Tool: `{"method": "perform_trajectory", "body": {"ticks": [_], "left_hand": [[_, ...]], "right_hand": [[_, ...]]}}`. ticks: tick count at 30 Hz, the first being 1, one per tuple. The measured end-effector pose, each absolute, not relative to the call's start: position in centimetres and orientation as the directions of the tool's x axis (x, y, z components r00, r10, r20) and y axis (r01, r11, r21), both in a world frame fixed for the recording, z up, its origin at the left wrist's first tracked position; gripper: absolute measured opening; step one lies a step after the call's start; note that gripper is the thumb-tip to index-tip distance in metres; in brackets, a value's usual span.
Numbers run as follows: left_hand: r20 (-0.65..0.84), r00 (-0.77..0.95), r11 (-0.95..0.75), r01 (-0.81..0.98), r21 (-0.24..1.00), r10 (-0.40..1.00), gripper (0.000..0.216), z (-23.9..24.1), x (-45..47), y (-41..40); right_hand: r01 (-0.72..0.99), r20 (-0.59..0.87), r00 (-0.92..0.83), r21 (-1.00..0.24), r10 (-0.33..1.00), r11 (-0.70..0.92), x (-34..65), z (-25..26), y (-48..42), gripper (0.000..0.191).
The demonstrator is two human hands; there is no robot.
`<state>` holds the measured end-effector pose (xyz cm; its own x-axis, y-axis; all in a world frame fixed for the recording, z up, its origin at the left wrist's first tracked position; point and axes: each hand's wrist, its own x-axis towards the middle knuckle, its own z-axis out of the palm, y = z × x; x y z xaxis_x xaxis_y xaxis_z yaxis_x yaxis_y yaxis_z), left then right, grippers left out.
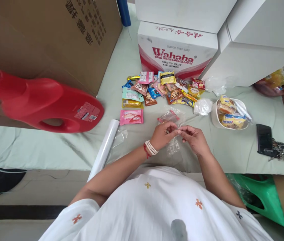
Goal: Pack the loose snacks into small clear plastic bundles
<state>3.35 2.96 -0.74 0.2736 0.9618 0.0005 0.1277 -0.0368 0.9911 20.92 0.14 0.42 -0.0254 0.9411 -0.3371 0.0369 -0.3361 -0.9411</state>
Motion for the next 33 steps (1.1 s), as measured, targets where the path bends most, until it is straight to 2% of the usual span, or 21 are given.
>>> {"method": "perform_trajectory", "body": {"ticks": [4, 9, 12, 16, 21, 24, 28, 33], "left_hand": [[-0.083, 0.269, 0.105, -0.068, 0.992, 0.959, 0.029, -1.7, 3.9, 2.8], [-0.190, 0.180, 0.222, -0.180, 0.958, 0.965, 0.035, -1.9, 3.2, 2.8], [-0.159, 0.154, 0.180, -0.140, 0.974, 0.975, 0.034, -1.5, 3.0, 2.5], [-0.063, 0.186, 0.069, -0.026, 0.997, 0.981, 0.024, -0.5, 3.4, 1.9], [0.035, 0.151, -0.052, 0.113, 0.992, 0.988, 0.018, -0.2, 3.7, 1.4], [-0.065, 0.177, 0.072, -0.034, 0.997, 0.982, 0.023, -0.5, 3.7, 1.3], [-0.234, 0.148, 0.268, -0.280, 0.922, 0.961, 0.036, -1.1, 3.5, 1.3], [-0.274, 0.166, 0.315, -0.330, 0.890, 0.947, 0.044, -1.1, 2.8, 1.0]], "right_hand": [[0.081, -0.312, -0.037, -0.948, 0.949, -0.308, 20.9, 0.5, -0.2, 0.032], [0.039, -0.331, 0.021, -0.943, 0.943, -0.332, 20.9, 0.9, -0.1, 0.035], [0.049, -0.336, 0.008, -0.941, 0.942, -0.336, 20.8, 1.1, -0.2, 0.035], [0.149, -0.314, -0.039, -0.941, 0.949, -0.305, 20.3, 1.6, -0.6, 0.034], [0.227, -0.299, 0.002, -0.929, 0.954, -0.291, 19.9, 2.3, -0.8, 0.035], [0.177, -0.320, 0.004, -0.932, 0.947, -0.316, 19.6, 2.4, -0.6, 0.036], [0.027, -0.337, 0.034, -0.941, 0.941, -0.338, 19.2, 2.4, -0.3, 0.036], [-0.050, -0.340, 0.082, -0.940, 0.937, -0.337, 18.8, 2.5, -0.3, 0.028]]}}
